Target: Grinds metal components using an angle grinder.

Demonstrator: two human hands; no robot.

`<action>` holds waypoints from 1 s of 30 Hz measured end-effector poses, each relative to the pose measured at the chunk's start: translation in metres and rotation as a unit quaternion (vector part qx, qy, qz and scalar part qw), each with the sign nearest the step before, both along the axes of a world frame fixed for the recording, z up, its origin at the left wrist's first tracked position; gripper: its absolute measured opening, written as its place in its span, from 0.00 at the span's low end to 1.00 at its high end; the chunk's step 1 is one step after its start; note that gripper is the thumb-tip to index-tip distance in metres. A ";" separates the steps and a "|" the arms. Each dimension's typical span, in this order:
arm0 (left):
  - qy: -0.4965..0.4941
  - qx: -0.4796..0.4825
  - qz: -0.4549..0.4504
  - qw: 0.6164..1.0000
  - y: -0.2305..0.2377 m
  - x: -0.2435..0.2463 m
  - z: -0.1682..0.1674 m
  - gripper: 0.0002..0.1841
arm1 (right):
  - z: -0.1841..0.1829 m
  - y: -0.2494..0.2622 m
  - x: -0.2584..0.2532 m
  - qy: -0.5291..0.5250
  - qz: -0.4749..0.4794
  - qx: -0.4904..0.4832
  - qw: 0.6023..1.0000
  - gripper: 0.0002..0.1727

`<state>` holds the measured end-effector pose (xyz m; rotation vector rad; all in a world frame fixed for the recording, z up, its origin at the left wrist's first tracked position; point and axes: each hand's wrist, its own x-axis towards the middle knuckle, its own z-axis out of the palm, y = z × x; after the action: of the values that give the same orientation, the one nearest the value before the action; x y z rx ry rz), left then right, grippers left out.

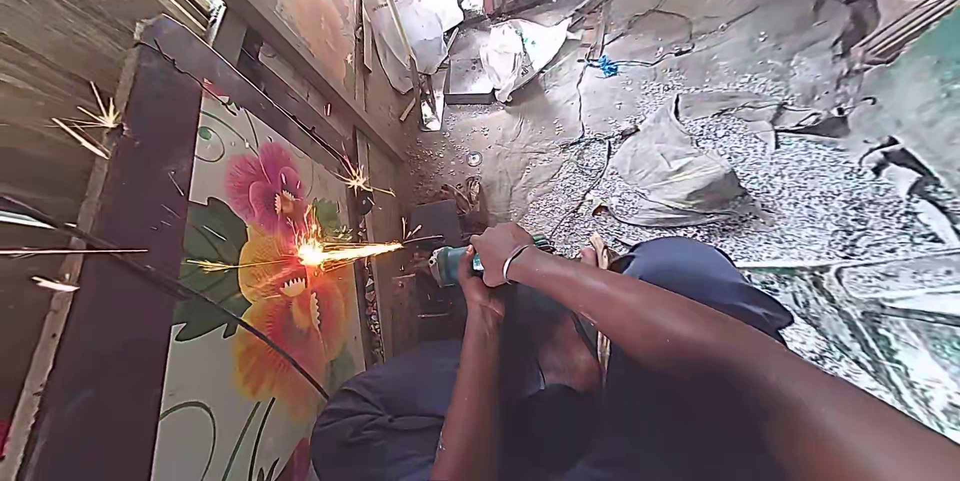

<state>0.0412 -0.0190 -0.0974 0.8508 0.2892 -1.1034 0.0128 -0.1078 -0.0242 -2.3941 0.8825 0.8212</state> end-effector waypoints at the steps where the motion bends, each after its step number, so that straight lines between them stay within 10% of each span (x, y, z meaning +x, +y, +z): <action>1: 0.003 0.003 -0.002 1.000 0.000 0.000 0.000 0.15 | 0.000 -0.001 0.000 0.003 0.000 0.002 1.000 0.33; 30: -0.013 0.017 -0.023 1.000 -0.003 -0.002 -0.007 0.16 | -0.011 -0.006 -0.004 0.002 -0.011 0.013 1.000 0.34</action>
<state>0.0392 -0.0221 -0.1046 0.9048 0.2696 -1.1321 0.0093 -0.1138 -0.0348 -2.3571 0.8936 0.8235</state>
